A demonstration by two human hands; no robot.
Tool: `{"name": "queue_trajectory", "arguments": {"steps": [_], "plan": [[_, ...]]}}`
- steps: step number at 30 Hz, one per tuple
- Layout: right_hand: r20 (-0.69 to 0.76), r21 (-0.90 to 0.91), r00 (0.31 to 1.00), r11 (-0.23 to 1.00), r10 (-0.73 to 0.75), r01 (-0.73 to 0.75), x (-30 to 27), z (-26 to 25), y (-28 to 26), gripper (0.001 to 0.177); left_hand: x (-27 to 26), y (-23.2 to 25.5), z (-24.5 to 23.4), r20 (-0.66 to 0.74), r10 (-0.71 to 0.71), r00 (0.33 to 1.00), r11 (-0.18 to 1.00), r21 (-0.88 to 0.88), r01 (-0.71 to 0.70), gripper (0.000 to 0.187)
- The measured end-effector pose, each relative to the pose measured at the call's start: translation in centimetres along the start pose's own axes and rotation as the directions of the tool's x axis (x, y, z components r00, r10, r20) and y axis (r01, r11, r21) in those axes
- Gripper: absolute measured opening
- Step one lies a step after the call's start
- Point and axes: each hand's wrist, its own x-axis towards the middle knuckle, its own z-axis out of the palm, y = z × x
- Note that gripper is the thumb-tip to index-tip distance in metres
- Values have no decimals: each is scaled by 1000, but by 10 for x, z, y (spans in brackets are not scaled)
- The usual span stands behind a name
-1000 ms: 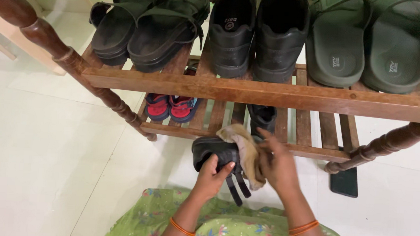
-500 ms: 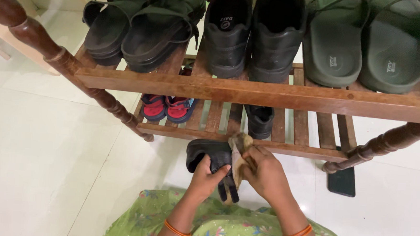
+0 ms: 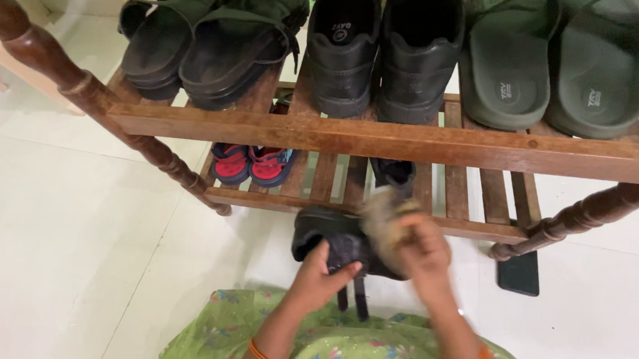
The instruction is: The person sits on the floor and cleans a pair of black shoes using a cloth. They wipe the exterior and interior of each shoe thoroughly before placing them back on the wooden shoe rack.
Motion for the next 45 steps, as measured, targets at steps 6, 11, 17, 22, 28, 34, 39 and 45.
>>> {"name": "queue_trajectory", "arguments": {"steps": [6,11,17,22,28,34,39,45], "plan": [[404,-495,819,656,-408,570,-5,58,-56,45,3,-22,5,-33,109,994,986,127,-104,36],[212,-681,972,697,-103,223,19,17,-43,15,6,-22,-5,-62,72,995,992,-98,-78,26],[249,-556,915,727,-317,403,2,36,-26,23,-1,-9,5,-32,-67,997,968,241,72,25],[451,-519,848,692,-276,502,-7,55,-52,47,6,-26,-5,-119,119,986,993,30,-116,36],[252,-665,954,687,-161,292,10,15,-58,27,15,-18,-32,-282,143,949,990,35,-139,44],[103,-684,978,726,184,-65,18,-33,-44,28,7,19,-54,-396,140,908,989,15,-146,35],[71,-380,954,877,-290,294,7,-17,-47,17,2,20,-38,-384,166,908,986,74,-149,35],[-14,-549,993,831,-114,88,-14,63,-57,18,-13,5,9,69,148,987,899,405,-163,28]]}}
